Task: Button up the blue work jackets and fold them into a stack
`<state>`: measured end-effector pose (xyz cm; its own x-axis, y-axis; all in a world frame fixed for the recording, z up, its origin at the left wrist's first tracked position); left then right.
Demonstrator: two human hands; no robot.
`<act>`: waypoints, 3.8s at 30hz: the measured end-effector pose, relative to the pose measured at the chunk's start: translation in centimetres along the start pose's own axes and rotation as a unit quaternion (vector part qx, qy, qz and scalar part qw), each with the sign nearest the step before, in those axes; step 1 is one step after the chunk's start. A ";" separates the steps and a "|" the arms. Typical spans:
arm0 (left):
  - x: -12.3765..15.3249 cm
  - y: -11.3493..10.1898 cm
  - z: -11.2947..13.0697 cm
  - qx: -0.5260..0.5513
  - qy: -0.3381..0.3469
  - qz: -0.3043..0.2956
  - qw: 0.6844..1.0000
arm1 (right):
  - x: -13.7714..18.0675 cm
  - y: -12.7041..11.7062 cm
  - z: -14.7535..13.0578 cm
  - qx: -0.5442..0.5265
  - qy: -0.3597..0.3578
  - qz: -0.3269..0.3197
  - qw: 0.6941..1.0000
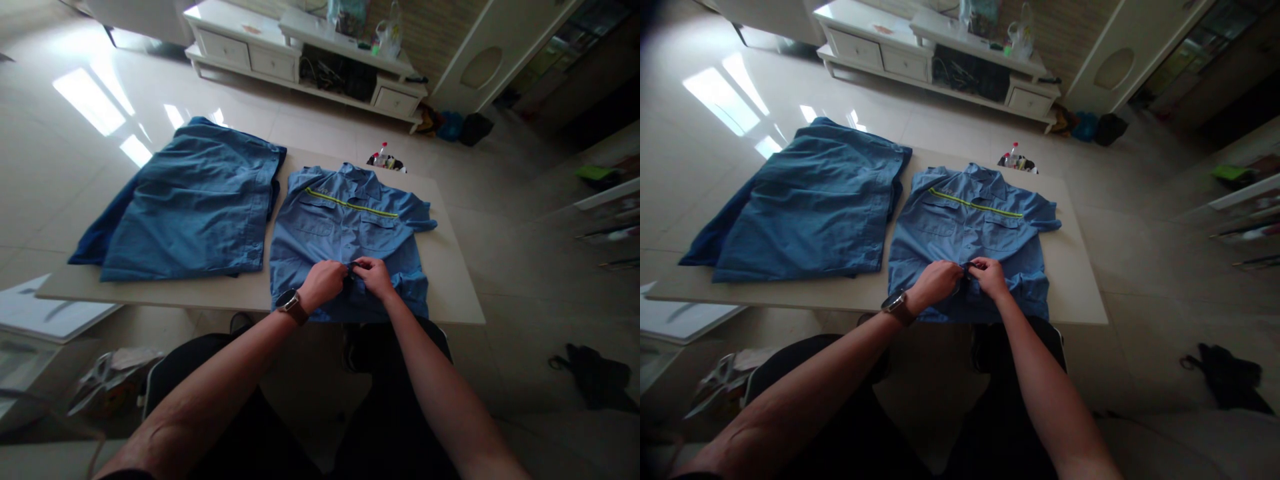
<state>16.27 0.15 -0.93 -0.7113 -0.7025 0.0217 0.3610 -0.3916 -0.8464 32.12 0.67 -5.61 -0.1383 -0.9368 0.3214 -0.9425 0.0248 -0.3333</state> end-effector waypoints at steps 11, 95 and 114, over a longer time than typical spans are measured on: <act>0.1 -0.5 0.3 0.009 -0.007 0.024 1.000 | 0.2 -0.3 -0.5 -0.059 0.029 -0.017 0.998; -3.8 -0.5 1.8 0.053 -0.116 0.056 0.990 | 3.3 -5.0 -3.8 0.202 -0.139 0.026 0.969; -4.7 -1.3 -0.5 0.043 -0.015 0.002 0.999 | -2.1 -7.2 -1.6 0.232 -0.078 0.107 0.964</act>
<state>18.83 4.33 -0.19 -0.6920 -0.7210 0.0359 0.4145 -0.4376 -0.7979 38.69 3.01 -2.43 -0.2333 -0.9694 0.0766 -0.6553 0.0986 -0.7489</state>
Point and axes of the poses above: each hand's wrist, its own x-axis away from the middle knuckle, its own y-axis out of the palm, z = x × y, the point moved 6 cm from there along -x, towards the middle knuckle, and after that the axes turned 9 degrees about y, right-handed, at the moved point
